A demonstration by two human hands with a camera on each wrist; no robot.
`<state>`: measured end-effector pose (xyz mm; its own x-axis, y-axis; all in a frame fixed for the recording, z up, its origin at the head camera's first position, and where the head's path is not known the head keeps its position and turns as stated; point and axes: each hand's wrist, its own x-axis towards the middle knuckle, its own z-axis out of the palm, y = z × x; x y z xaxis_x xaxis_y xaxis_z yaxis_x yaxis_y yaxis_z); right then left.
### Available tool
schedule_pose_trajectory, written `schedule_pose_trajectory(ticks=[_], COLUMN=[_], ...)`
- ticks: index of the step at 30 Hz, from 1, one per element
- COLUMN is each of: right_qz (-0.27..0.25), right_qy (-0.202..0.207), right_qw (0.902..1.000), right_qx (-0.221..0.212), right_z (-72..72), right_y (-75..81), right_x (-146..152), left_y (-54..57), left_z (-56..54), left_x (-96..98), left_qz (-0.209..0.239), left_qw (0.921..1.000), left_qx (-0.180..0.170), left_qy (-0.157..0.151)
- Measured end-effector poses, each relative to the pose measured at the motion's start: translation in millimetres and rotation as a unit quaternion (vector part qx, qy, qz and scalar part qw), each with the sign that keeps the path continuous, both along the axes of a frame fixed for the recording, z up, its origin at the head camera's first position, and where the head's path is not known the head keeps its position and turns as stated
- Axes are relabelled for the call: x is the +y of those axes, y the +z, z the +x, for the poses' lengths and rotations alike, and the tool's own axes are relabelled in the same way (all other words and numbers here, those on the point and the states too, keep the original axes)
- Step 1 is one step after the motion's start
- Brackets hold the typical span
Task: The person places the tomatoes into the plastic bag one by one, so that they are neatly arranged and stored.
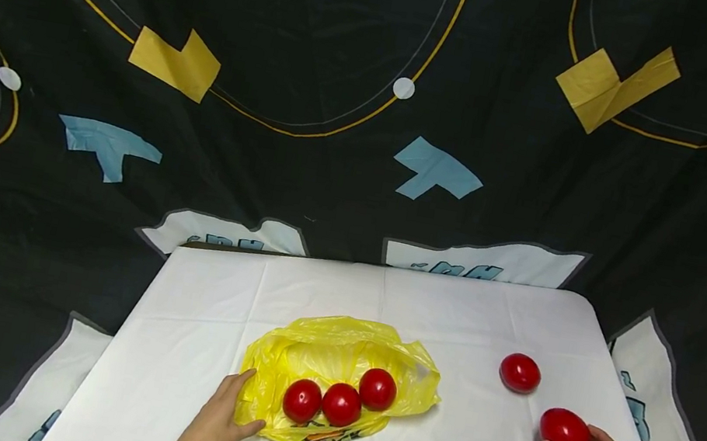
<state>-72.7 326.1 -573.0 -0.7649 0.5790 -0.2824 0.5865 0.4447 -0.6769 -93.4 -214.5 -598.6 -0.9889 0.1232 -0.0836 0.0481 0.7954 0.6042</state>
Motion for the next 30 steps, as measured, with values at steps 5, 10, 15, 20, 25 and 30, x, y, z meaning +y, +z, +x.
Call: schedule_pose_trajectory(ticks=[5,10,15,20,25,30], right_qz=[0.01,0.014,0.019,0.03,0.041,0.058], right_qy=[0.016,0.035,0.05,0.075,0.1,0.123], right_qw=[0.9997,0.9989,0.9978,0.9952,0.9909,0.9851], right_qx=[0.014,0.028,0.038,0.054,0.08,0.106], right_z=[0.4,1.9,3.6,6.4,10.0,13.7], right_y=[8.6,15.2,21.0,27.1,30.9,29.7], right_x=[-6.0,-11.6,-19.4,-30.7,-43.4,-55.7], left_y=[-0.9,-1.3,-1.7,-1.6,-1.6,-1.4], left_z=[0.0,0.0,0.0,-0.2,-0.2,-0.1], left_x=[-0.3,-0.4,-0.5,-0.5,-0.5,-0.4], left_qz=[-0.001,-0.001,-0.001,0.001,0.001,0.001], left_qw=[1.0,1.0,1.0,1.0,1.0,1.0], left_qx=[0.001,0.0,-0.001,0.002,0.003,0.002], left_qy=[0.001,0.002,0.002,0.0,-0.001,0.001])
